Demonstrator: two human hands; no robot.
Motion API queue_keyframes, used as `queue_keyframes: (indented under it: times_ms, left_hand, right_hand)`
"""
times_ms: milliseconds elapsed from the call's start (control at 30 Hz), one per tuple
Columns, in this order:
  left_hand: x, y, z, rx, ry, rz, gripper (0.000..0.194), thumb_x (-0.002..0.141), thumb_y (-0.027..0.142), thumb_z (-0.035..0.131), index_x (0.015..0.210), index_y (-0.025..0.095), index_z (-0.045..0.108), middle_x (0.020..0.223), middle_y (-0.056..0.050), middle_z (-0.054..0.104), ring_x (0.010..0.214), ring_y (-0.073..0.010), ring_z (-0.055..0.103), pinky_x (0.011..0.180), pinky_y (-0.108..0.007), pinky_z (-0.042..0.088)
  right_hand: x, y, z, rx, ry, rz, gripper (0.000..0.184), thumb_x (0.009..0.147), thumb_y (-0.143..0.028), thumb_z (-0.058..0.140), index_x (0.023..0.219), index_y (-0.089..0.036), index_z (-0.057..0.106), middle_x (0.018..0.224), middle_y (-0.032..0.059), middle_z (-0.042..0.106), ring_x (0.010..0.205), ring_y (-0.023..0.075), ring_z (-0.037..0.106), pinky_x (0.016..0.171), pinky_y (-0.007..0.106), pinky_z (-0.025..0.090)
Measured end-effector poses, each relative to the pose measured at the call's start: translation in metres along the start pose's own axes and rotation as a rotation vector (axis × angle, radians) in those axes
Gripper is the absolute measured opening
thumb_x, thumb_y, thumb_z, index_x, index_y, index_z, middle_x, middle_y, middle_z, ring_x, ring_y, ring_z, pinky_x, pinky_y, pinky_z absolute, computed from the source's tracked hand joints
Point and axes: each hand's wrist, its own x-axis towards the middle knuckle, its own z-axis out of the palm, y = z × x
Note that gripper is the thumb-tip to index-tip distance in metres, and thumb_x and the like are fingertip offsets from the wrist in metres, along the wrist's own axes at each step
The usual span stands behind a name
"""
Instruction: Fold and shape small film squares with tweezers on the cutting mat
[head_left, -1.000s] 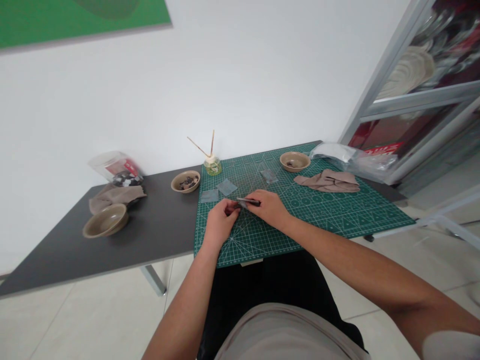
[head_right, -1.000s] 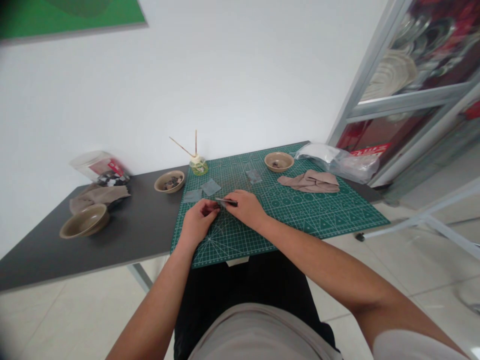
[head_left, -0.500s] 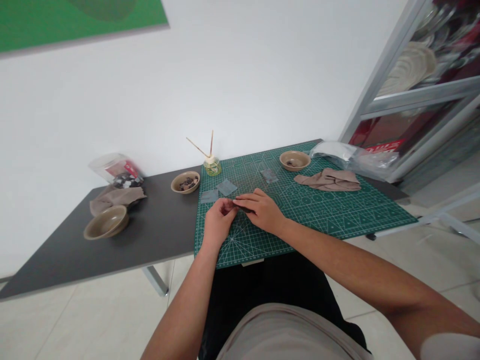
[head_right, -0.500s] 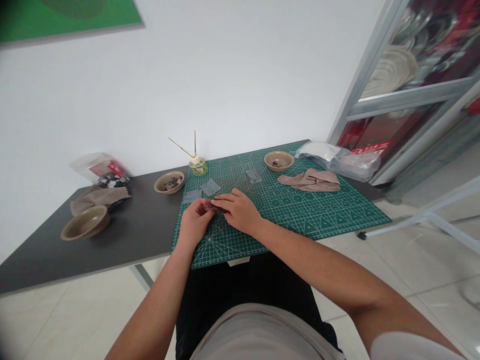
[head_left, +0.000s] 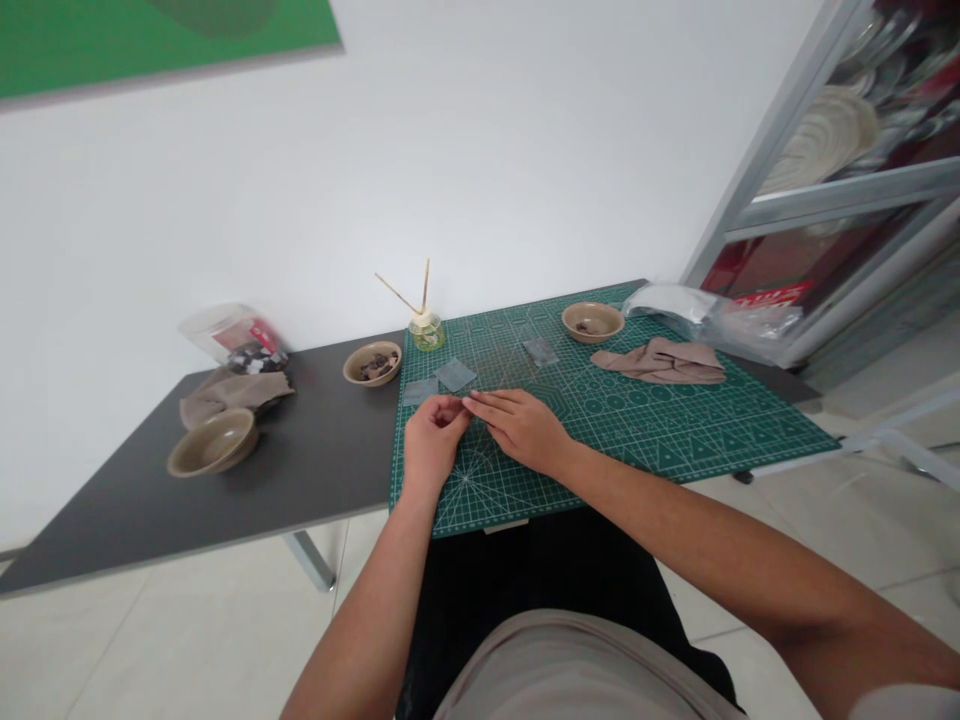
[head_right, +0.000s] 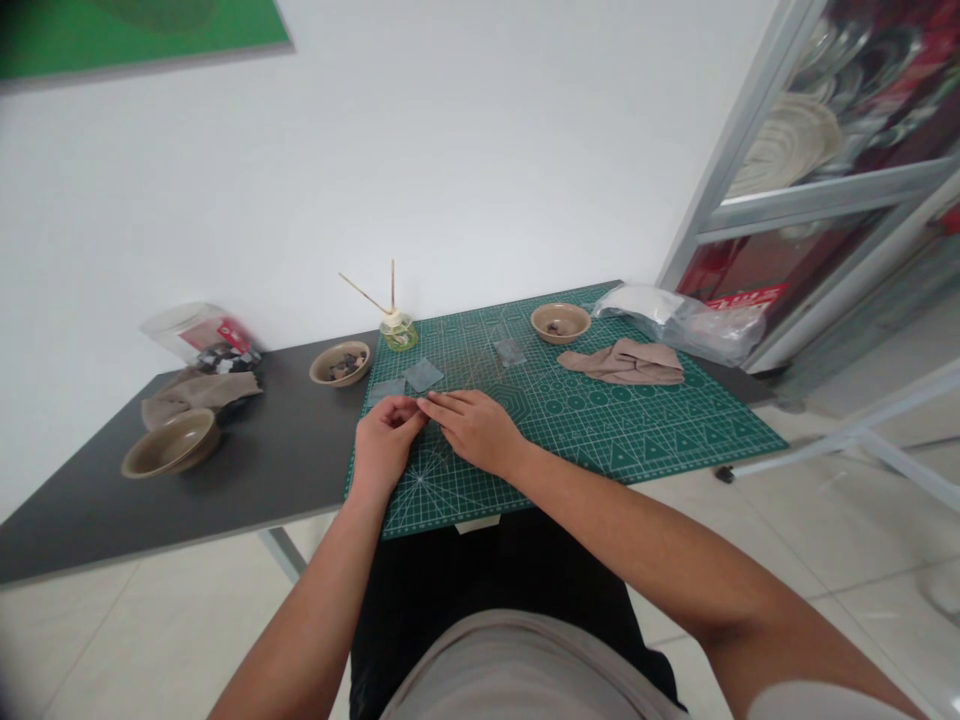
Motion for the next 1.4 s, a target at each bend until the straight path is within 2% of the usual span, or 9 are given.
queue_keyframes:
  times_ms: [400,667,833,1033,1233,1400]
  left_hand:
    - [-0.0034,0.0068,-0.0003,0.133,-0.035,-0.008,0.012,0.075,0.030,0.065,0.075,0.018,0.065,0.060,0.004,0.063,0.057,-0.0108,0.056,0.057,-0.022,0.043]
    - [-0.0052,0.0048,-0.0013,0.114,-0.021,-0.019,0.015,0.075,0.033,0.068,0.077,0.017,0.067,0.065,0.002,0.067,0.059,-0.0117,0.058,0.059,-0.022,0.044]
    - [-0.0057,0.0035,-0.0012,0.094,-0.013,-0.040,0.018,0.074,0.035,0.070,0.079,0.017,0.069,0.065,0.001,0.067,0.058,-0.0122,0.058,0.058,-0.023,0.043]
    - [-0.0057,0.0034,-0.0016,0.139,0.009,-0.002,0.013,0.075,0.031,0.067,0.072,0.018,0.065,0.060,0.004,0.063,0.056,-0.0103,0.055,0.057,-0.022,0.041]
    - [-0.0073,0.0025,-0.0017,0.088,-0.011,-0.015,0.016,0.074,0.032,0.070,0.082,0.018,0.068,0.071,0.001,0.070,0.064,-0.0130,0.063,0.063,-0.024,0.047]
    - [-0.0068,0.0048,-0.0010,0.165,-0.018,0.018,0.011,0.075,0.028,0.066,0.070,0.019,0.062,0.061,0.004,0.063,0.057,-0.0108,0.056,0.059,-0.022,0.044]
  right_hand:
    - [-0.0001,-0.0036,0.0067,-0.059,-0.033,-0.030,0.046,0.094,-0.013,0.048,0.140,-0.016,0.053,0.141,0.0119,0.056,0.131,0.0244,0.054,0.106,0.044,0.049]
    - [-0.0012,-0.0053,0.0076,-0.113,-0.025,-0.037,0.043,0.095,-0.011,0.044,0.136,-0.010,0.055,0.139,0.0151,0.057,0.127,0.0225,0.057,0.104,0.039,0.052]
    - [-0.0007,-0.0064,0.0071,-0.104,-0.021,0.040,0.045,0.093,-0.010,0.046,0.137,-0.012,0.055,0.138,0.0148,0.058,0.122,0.0229,0.061,0.098,0.037,0.056]
    - [-0.0011,-0.0082,0.0040,-0.095,-0.060,-0.028,0.044,0.095,-0.011,0.045,0.138,-0.015,0.054,0.143,0.0129,0.054,0.125,0.0227,0.059,0.099,0.037,0.055]
    - [-0.0018,-0.0076,0.0046,-0.104,-0.053,0.082,0.044,0.096,-0.015,0.045,0.139,-0.013,0.052,0.139,0.0130,0.057,0.114,0.0228,0.066,0.090,0.036,0.059]
    - [-0.0013,-0.0081,0.0037,-0.105,-0.037,-0.066,0.042,0.096,-0.012,0.041,0.135,-0.009,0.056,0.140,0.0144,0.056,0.127,0.0222,0.058,0.103,0.036,0.052]
